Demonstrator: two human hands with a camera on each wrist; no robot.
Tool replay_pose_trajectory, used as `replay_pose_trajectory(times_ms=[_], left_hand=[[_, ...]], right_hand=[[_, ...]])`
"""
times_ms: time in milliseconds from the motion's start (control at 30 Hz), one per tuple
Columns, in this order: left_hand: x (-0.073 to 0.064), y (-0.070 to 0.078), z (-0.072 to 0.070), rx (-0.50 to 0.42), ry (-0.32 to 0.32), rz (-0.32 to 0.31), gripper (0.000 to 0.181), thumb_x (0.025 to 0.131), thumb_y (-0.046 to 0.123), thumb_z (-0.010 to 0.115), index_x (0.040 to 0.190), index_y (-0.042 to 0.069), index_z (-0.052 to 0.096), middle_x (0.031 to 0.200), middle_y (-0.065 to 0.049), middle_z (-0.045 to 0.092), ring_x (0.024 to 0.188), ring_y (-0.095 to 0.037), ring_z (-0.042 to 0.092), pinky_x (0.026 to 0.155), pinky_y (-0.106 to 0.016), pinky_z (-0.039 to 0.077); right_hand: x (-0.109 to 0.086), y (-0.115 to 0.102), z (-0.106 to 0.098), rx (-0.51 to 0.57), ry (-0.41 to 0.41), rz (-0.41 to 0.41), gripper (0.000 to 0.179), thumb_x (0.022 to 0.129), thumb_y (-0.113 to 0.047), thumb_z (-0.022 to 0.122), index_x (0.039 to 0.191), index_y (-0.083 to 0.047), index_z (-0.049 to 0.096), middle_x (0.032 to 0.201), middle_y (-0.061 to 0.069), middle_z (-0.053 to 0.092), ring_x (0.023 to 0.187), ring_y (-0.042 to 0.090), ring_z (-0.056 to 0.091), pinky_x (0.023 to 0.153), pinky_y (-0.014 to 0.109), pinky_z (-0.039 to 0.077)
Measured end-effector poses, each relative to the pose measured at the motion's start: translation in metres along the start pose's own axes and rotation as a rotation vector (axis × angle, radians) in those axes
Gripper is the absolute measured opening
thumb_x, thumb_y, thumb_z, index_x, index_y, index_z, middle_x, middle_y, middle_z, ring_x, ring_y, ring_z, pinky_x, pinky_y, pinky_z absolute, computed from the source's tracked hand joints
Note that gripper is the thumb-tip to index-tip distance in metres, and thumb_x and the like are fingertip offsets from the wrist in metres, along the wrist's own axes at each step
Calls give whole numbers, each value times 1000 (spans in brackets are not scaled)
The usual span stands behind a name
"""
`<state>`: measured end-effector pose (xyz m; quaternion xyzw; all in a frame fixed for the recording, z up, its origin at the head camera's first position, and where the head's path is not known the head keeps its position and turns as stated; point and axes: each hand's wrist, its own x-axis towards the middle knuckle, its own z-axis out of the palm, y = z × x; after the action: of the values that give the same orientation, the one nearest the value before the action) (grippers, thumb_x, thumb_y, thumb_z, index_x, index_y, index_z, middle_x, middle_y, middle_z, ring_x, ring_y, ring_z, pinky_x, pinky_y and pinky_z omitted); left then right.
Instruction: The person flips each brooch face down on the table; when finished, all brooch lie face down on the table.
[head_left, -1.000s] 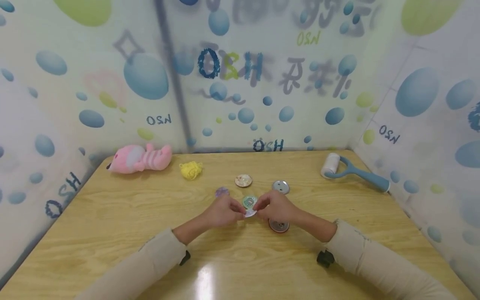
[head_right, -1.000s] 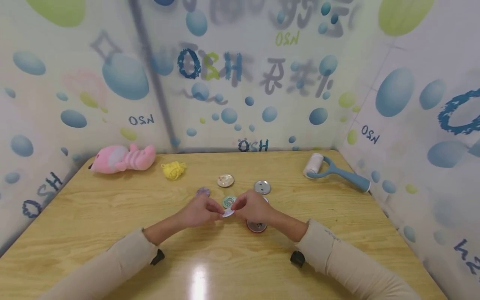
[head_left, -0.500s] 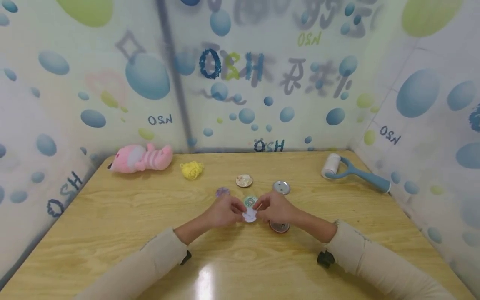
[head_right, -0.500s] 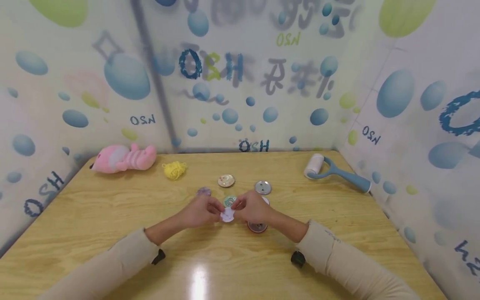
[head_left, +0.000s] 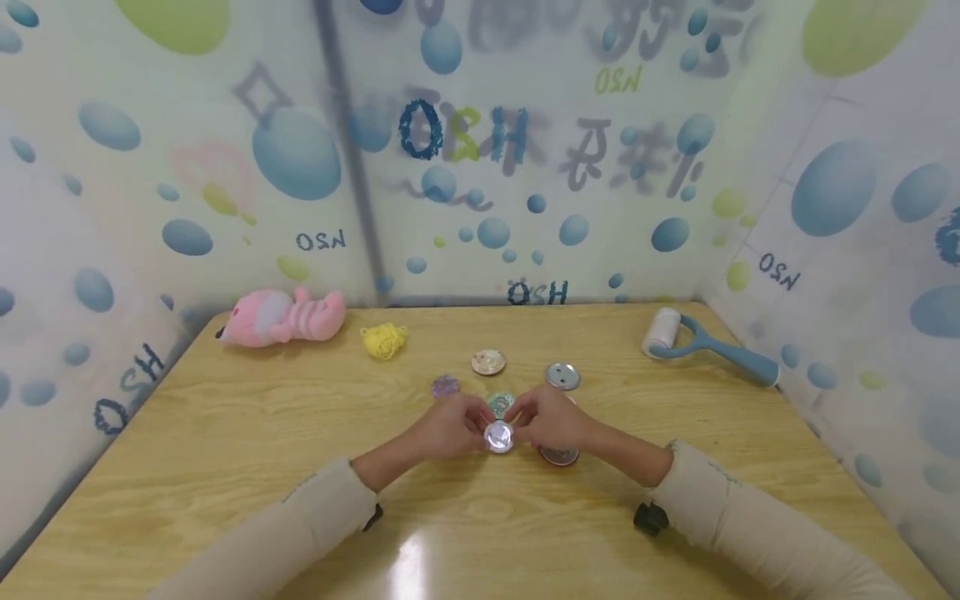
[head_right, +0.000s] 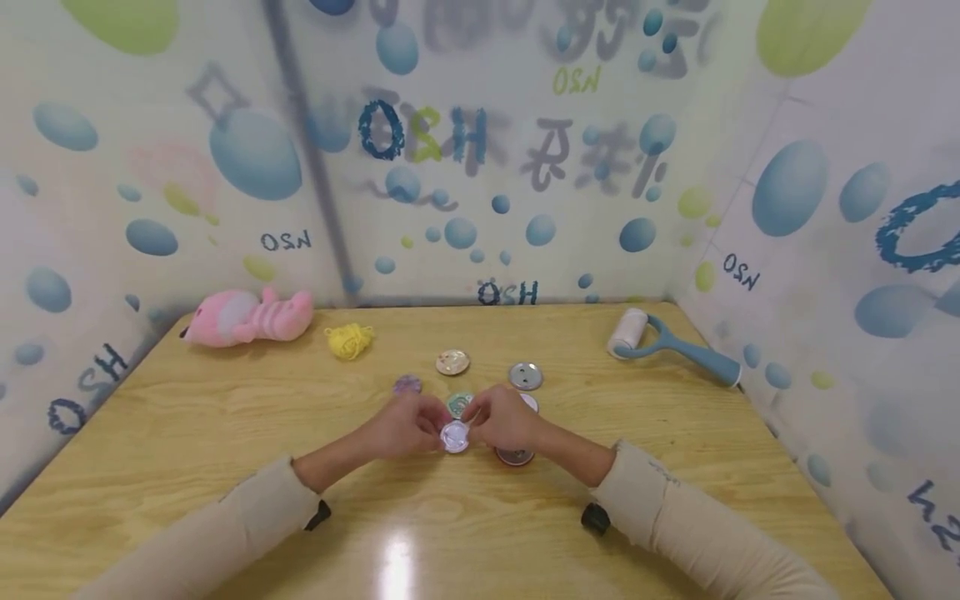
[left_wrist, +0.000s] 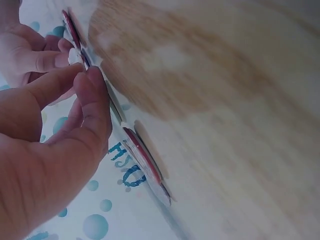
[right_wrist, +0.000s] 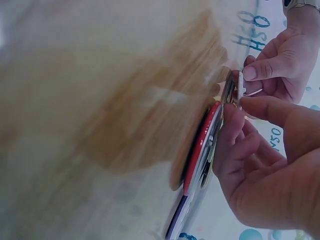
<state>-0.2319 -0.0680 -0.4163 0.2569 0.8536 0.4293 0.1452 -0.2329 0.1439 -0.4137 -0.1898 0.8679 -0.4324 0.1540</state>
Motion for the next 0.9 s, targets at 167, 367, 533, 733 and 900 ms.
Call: replay_pose_trajectory(times_ms=[167,367,533,733,900], left_hand=[[-1,0,1,42,-7,10,27,73,-8,78,97,-4,69,85,-7,70,78,-14,65,70,-23,54],[-4,1,1,101,-2,71,21,72,-7,78,90,-2,69,81,-7,71,73,-9,63,68,-21,52],[-3,2,1,125,3,90,16,73,-6,77,86,-1,69,78,-6,70,70,-6,59,67,-20,51],[-5,5,2,140,10,84,17,71,-4,78,84,0,68,77,-7,69,68,-7,59,66,-22,51],[-4,3,4,185,31,96,16,71,-1,80,81,2,68,75,-5,69,66,-5,58,65,-21,50]], right_hand=[[0,2,1,-29,-13,-46,18,78,1,77,96,0,74,76,5,73,55,8,60,53,25,51],[0,2,3,-65,-26,-81,18,76,3,77,94,0,74,73,4,71,57,6,59,54,23,50],[0,-1,2,-52,-41,-81,18,77,5,74,94,2,74,74,7,72,54,7,57,50,23,48],[1,-3,3,-93,-39,-97,17,76,5,74,93,1,74,73,5,71,57,5,58,52,23,50],[1,-2,5,-110,-24,-106,14,77,3,75,91,-2,74,73,2,70,57,5,57,52,22,50]])
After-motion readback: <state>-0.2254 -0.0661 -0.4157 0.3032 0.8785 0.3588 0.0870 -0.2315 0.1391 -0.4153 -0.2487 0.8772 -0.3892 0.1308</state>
